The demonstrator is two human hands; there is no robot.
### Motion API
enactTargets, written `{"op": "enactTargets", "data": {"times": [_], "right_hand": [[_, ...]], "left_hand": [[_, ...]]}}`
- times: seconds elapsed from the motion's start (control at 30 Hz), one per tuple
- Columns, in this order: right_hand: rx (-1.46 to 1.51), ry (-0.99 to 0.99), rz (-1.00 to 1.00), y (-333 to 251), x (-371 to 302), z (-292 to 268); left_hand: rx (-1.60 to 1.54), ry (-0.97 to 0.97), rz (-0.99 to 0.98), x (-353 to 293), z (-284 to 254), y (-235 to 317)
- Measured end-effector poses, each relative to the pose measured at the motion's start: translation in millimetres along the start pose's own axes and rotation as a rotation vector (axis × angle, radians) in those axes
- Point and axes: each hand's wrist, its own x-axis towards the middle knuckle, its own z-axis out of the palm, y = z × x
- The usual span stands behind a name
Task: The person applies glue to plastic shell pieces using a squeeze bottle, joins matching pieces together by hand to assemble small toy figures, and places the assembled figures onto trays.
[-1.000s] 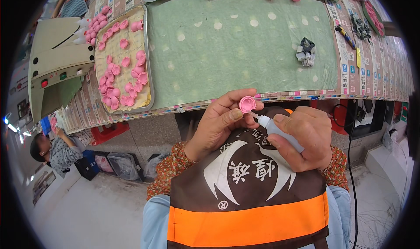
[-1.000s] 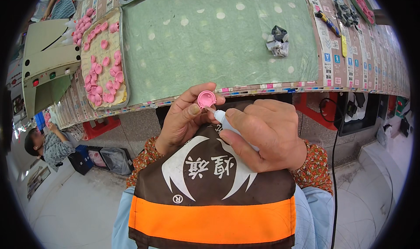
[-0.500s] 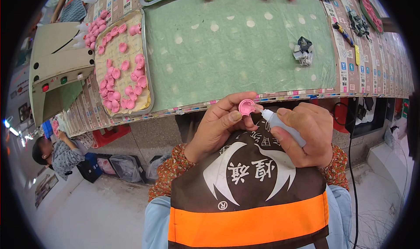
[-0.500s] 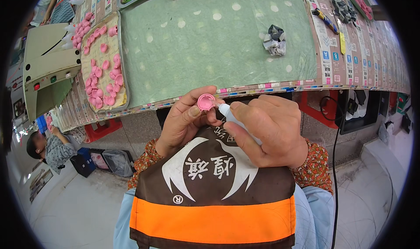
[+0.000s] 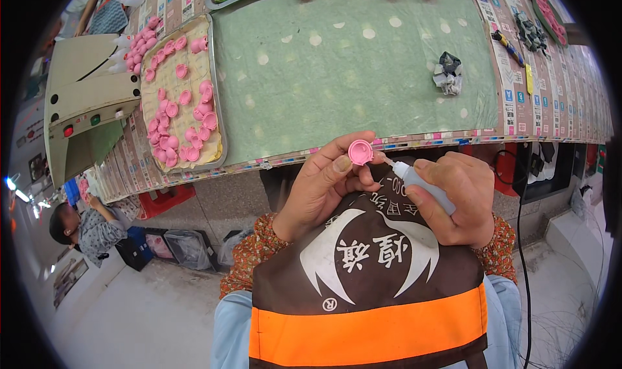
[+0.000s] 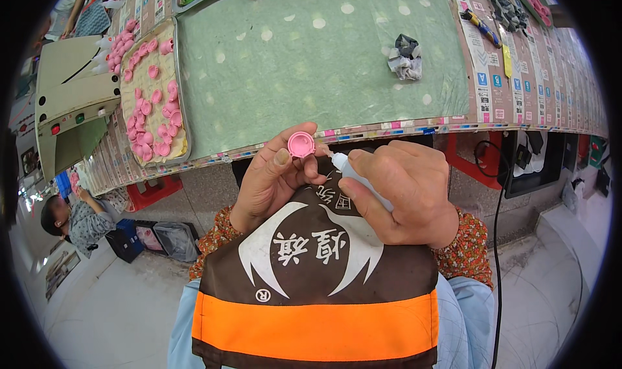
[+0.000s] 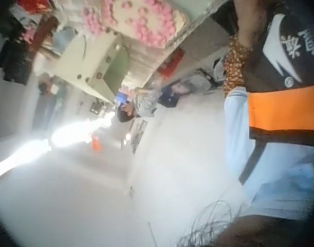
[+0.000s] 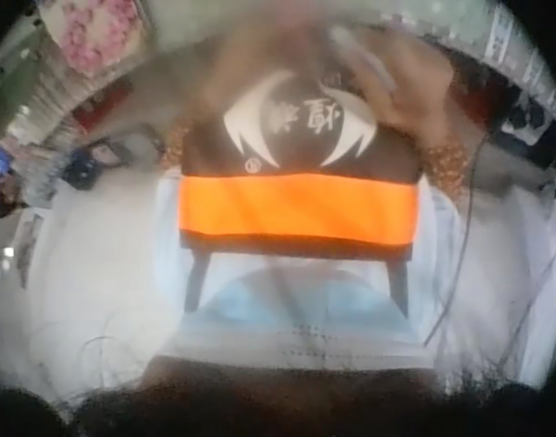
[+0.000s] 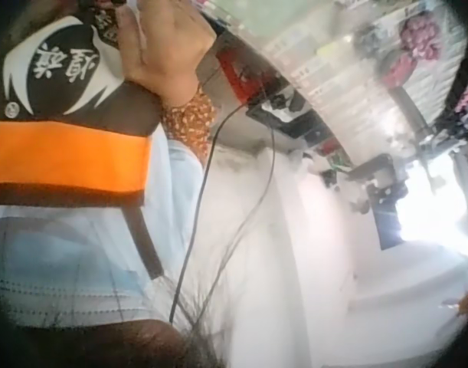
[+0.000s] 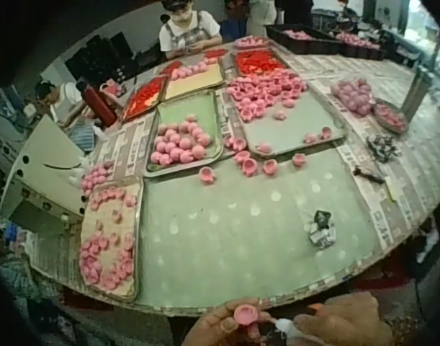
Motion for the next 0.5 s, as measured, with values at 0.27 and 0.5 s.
{"op": "enactTargets", "data": {"times": [0.27,0.5], "right_hand": [[0.008,-0.007,0.003,-2.2,-1.8,-1.2],[0.041,0.007,0.007,1.2,-4.7,-0.6]], "left_hand": [[-0.004,-0.003,0.005,2.9,-0.9,-0.7],[-0.023,0.000,0.015,2.6,0.3,-1.7]]}}
